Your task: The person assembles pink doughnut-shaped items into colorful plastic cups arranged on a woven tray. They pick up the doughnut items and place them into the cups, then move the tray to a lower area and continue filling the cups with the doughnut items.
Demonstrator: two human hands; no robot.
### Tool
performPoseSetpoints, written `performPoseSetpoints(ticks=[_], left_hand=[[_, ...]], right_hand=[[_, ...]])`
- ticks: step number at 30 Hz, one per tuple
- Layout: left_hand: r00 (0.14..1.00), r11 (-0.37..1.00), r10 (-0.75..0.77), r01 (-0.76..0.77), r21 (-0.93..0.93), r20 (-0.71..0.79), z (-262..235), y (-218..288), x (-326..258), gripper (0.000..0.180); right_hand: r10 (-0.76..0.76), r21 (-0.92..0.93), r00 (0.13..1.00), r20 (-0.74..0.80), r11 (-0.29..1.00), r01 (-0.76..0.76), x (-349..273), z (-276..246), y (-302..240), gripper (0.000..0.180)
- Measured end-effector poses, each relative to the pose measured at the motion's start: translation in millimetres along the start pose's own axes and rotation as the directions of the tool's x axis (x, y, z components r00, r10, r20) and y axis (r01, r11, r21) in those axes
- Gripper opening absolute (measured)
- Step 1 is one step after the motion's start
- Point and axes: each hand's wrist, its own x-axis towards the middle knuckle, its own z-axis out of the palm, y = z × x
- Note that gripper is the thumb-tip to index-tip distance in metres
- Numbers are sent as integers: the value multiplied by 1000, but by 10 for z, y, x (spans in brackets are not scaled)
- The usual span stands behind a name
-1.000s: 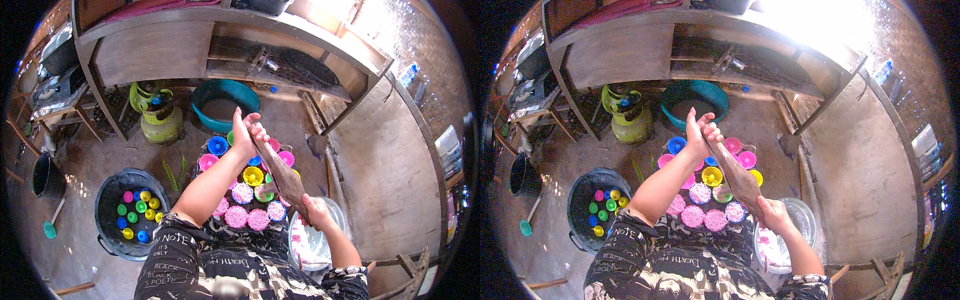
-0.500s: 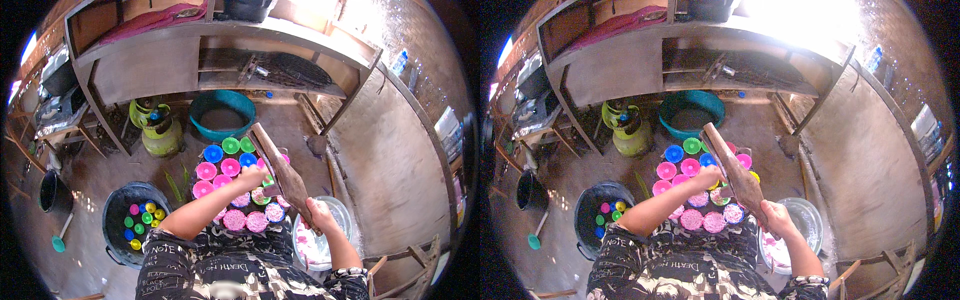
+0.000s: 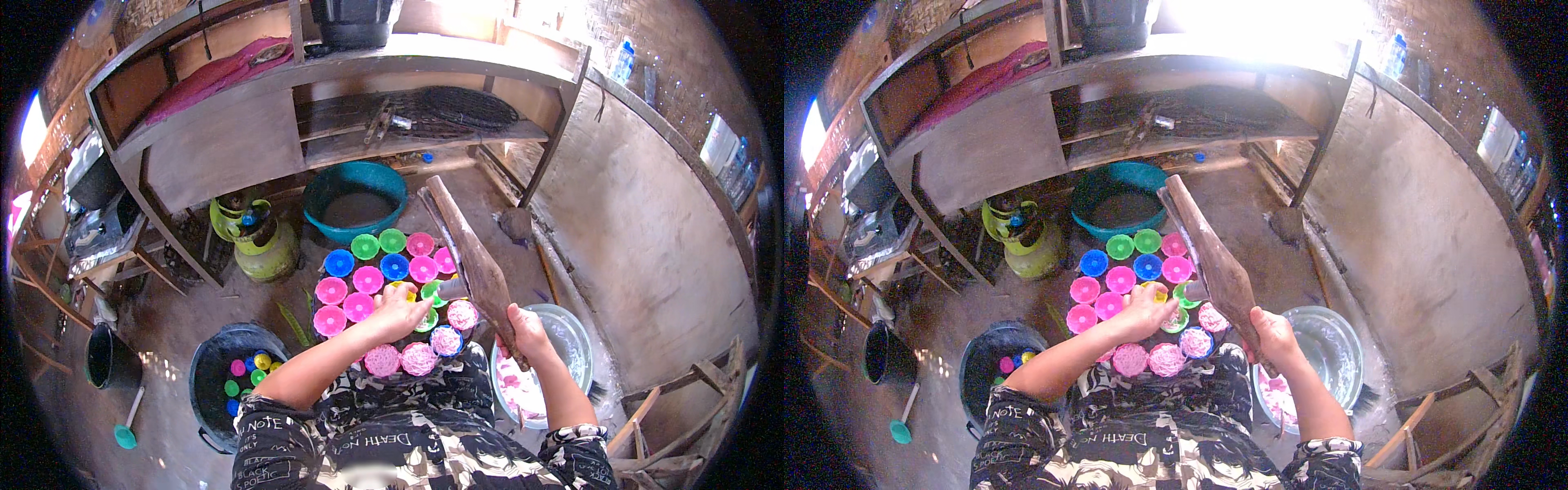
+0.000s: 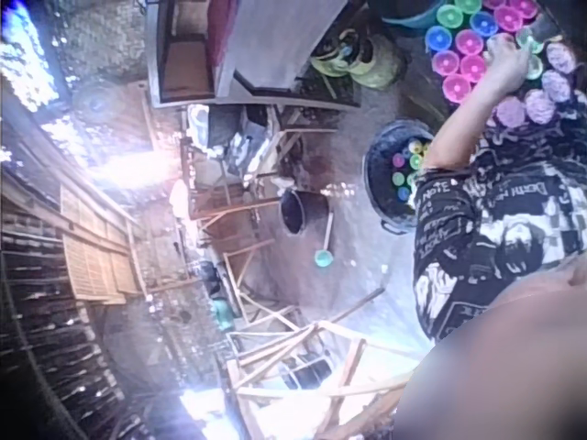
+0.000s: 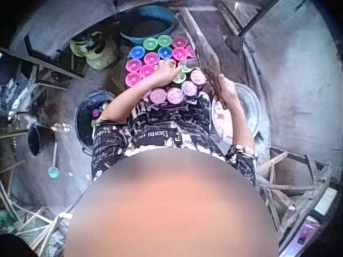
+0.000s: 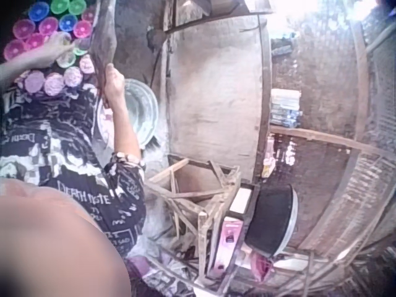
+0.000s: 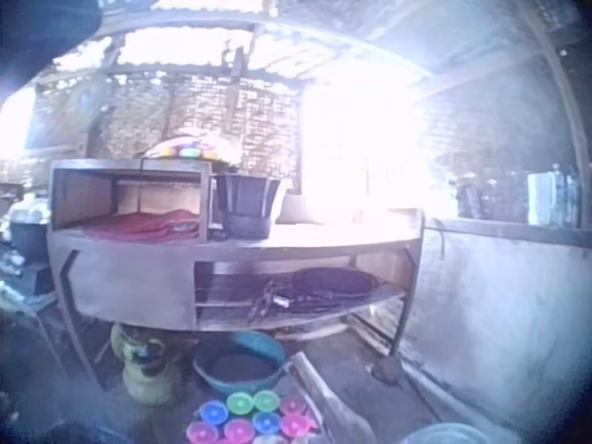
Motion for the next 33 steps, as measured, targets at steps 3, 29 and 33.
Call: performPoseSetpoints(ticks=[3, 29, 33], left_hand=[[973, 909, 231, -212, 359, -8, -16, -16, -204, 60], [558, 277, -438, -663, -696, -705, -685, -935, -1779, 44], [469, 426, -463, -626, -653, -752, -714, -915, -1852, 46]], right_hand=[[-37, -3, 999, 4, 999, 37, -69, -10, -54, 56], [-468, -821, 850, 241, 369, 435, 691, 1251, 190, 27], [-456, -821, 854, 249, 368, 436, 729, 1307, 190, 25]])
